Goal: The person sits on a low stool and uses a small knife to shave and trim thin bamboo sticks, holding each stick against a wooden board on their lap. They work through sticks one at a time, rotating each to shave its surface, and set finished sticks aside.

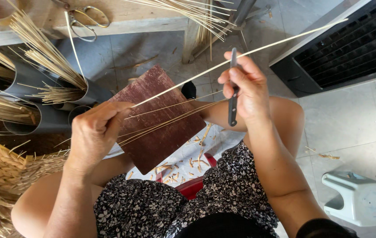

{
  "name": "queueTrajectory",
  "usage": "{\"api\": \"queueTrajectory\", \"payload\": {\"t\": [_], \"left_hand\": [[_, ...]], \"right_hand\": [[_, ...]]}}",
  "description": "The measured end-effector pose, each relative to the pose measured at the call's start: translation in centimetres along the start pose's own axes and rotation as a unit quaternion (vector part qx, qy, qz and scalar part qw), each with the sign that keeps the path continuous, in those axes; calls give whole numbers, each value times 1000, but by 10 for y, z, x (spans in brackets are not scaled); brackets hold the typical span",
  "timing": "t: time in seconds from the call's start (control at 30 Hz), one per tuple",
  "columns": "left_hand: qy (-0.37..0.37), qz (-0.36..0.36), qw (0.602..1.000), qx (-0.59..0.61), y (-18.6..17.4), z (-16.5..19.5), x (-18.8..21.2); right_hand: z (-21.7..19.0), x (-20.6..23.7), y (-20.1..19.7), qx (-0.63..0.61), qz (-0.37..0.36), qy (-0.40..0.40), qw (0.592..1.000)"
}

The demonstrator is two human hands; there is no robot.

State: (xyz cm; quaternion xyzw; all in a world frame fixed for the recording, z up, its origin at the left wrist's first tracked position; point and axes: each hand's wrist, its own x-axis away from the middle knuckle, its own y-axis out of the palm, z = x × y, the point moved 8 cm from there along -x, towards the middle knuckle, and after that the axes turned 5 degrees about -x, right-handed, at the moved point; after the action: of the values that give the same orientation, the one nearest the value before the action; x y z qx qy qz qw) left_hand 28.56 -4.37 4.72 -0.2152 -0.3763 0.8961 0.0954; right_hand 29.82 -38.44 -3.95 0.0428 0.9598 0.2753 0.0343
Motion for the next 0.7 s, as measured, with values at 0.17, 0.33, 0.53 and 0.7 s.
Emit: {"api": "queueTrajectory", "payload": {"t": [0.17,0.33,0.53,0.7], "left_hand": [[-36,3,999,-33,-16,-14,4],[-28,31,999,-8,-33,-26,12],[-76,84,992,51,-35,-51,15],[-101,26,985,136,9,-40,4]], "right_hand": [[-19,-6,-38,-36,41,-30,998],[-48,-15,-93,-27,98,-89,991],[-71,-12,-107,-131,155,-142,969],[7,14,16,89,-20,-23,996]]}}
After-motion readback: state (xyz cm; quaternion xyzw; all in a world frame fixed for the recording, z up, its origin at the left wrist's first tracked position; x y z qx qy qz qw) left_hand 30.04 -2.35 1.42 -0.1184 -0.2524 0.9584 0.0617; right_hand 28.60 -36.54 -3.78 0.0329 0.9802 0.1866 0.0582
